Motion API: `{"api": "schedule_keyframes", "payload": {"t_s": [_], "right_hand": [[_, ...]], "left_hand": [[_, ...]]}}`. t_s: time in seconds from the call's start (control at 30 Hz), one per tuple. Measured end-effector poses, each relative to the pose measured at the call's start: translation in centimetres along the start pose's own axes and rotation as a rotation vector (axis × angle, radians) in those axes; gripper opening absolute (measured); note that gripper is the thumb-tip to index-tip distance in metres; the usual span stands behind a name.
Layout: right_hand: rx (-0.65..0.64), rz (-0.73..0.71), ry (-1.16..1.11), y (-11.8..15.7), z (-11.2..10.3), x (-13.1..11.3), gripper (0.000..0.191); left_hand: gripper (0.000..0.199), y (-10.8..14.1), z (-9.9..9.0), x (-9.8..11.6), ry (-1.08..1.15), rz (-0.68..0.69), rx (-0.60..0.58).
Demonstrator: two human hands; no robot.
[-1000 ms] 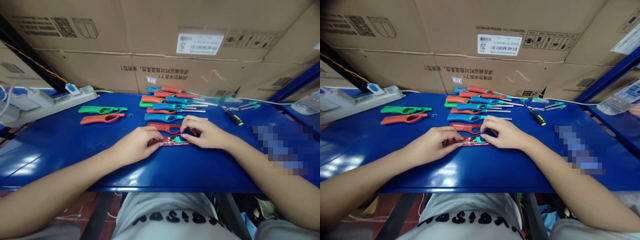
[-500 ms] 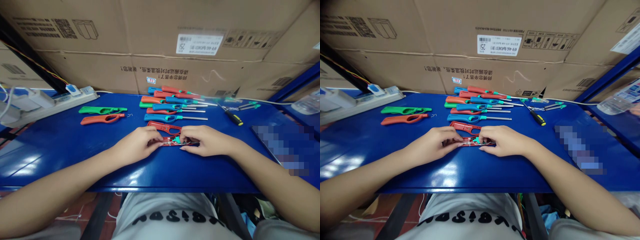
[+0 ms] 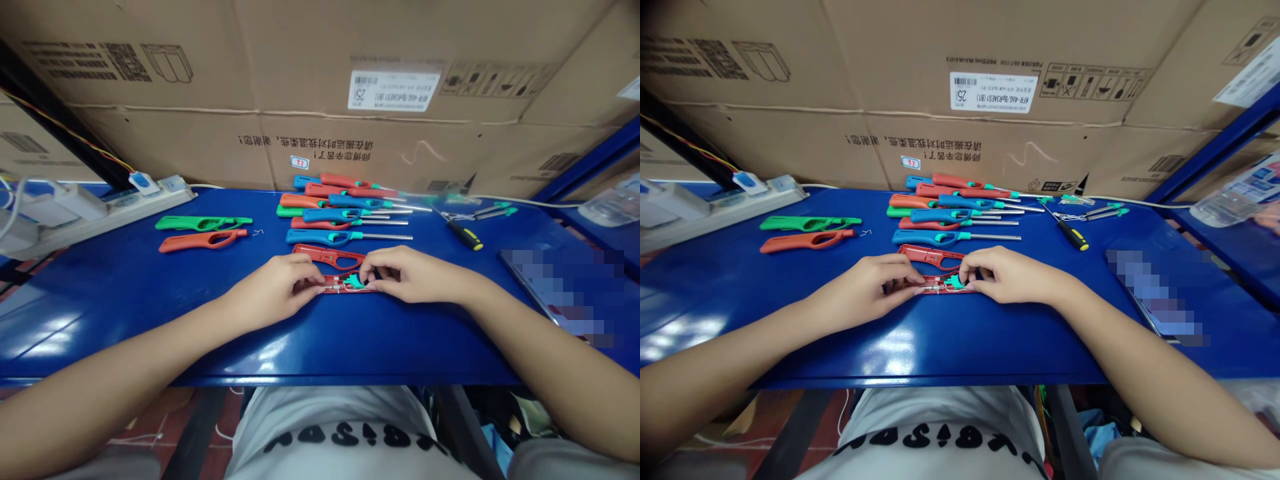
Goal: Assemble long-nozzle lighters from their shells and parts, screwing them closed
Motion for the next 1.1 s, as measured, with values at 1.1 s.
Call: {"api": "schedule_keyframes", "payload": {"t_s": [1.1], "right_hand": [[0.177,0.252,-0.372,-0.7,0.0,1.2,0.030]], "left_hand": [[0.030,-0.5,-0.6,-0.5,-0.112,0.196,0.099]]}}
Point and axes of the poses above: each hand's wrist, its own y-axis away from the middle knuckle, its own z-axis out of the palm, x = y × z, the point moved 2 cm from there along -y, towards the middle knuckle, and after that the axes turned 10 degrees about x, right-handed, at the moved point
